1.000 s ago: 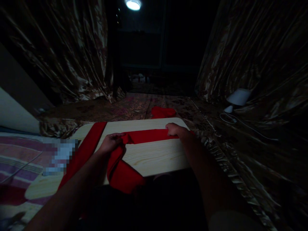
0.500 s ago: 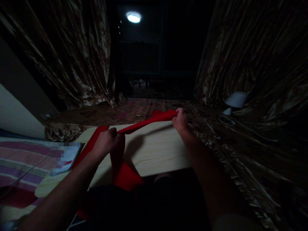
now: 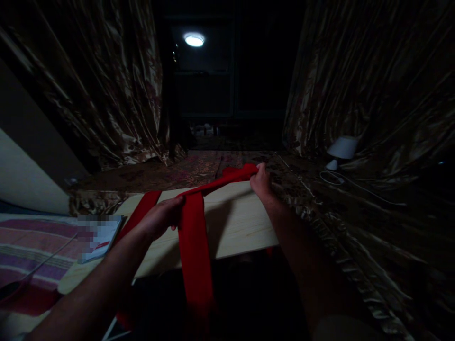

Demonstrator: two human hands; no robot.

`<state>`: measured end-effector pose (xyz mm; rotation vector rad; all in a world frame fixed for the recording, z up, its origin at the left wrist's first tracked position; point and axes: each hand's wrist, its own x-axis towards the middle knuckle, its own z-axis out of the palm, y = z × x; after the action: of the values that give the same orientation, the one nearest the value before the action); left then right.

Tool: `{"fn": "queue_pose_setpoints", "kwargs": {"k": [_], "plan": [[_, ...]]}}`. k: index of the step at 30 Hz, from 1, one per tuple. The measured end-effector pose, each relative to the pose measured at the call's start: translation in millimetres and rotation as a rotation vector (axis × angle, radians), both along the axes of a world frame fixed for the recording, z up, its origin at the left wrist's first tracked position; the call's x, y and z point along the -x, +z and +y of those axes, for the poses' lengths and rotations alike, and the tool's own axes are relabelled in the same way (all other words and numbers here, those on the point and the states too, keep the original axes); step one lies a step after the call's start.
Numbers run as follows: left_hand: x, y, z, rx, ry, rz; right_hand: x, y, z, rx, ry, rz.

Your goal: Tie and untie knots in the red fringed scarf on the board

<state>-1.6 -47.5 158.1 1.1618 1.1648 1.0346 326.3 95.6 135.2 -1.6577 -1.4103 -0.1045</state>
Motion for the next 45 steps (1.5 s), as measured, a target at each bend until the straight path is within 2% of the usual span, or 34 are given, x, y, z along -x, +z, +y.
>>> {"fn": "queue_pose_setpoints", "kwargs": {"k": [4, 6, 8, 11, 13, 15, 20, 26, 29, 33, 35, 38, 41, 45], "plan": [[6.8, -15.4, 6.6, -0.292, 0.132, 0.78, -2.0, -2.7, -0.2, 0.023, 0.013, -0.054], [8.1, -25.9, 12.9, -0.365, 0.182, 1.074, 0.4, -4.5, -0.1, 0.054, 0.039, -0.129], [6.0, -40.9, 20.7, -0.347, 0.179, 1.246, 6.2, -6.6, -0.9, 0.115, 0.074, -0.209], [-0.6, -66.9, 34.8, -0.24, 0.097, 1.374, 19.4, -10.5, -4.6, 0.241, 0.111, -0.292], [-4.4, -80.1, 45.5, -0.214, 0.032, 1.405, 28.5, -13.5, -7.3, 0.312, 0.116, -0.329], [-7.0, -87.2, 56.7, -0.232, -0.009, 1.415, 36.1, -16.3, -8.9, 0.347, 0.12, -0.353], [-13.6, -88.2, 79.7, -0.312, -0.172, 1.465, 46.3, -20.9, -5.7, 0.347, 0.181, -0.34], [-29.1, -91.7, 85.8, -0.455, -0.274, 1.496, 49.1, -27.1, 4.2, 0.32, 0.175, -0.341], [-32.1, -93.1, 89.3, -0.395, -0.203, 1.479, 48.2, -31.0, 7.1, 0.304, 0.141, -0.345], [-30.8, -95.3, 95.1, -0.145, -0.054, 1.397, 49.3, -35.1, 5.4, 0.346, 0.122, -0.355], [-30.9, -98.5, 96.2, -0.134, -0.048, 1.367, 52.9, -36.8, 3.4, 0.371, 0.133, -0.377], [-29.4, -104.8, 99.2, -0.202, -0.048, 1.379, 59.7, -38.1, 1.9, 0.384, 0.15, -0.41], [-17.4, -109.4, 109.8, -0.175, 0.028, 1.375, 62.4, -38.2, 2.6, 0.407, 0.144, -0.451], [16.1, -110.7, 133.5, 0.002, 0.196, 1.282, 57.1, -44.3, 4.6, 0.451, 0.212, -0.621]]}}
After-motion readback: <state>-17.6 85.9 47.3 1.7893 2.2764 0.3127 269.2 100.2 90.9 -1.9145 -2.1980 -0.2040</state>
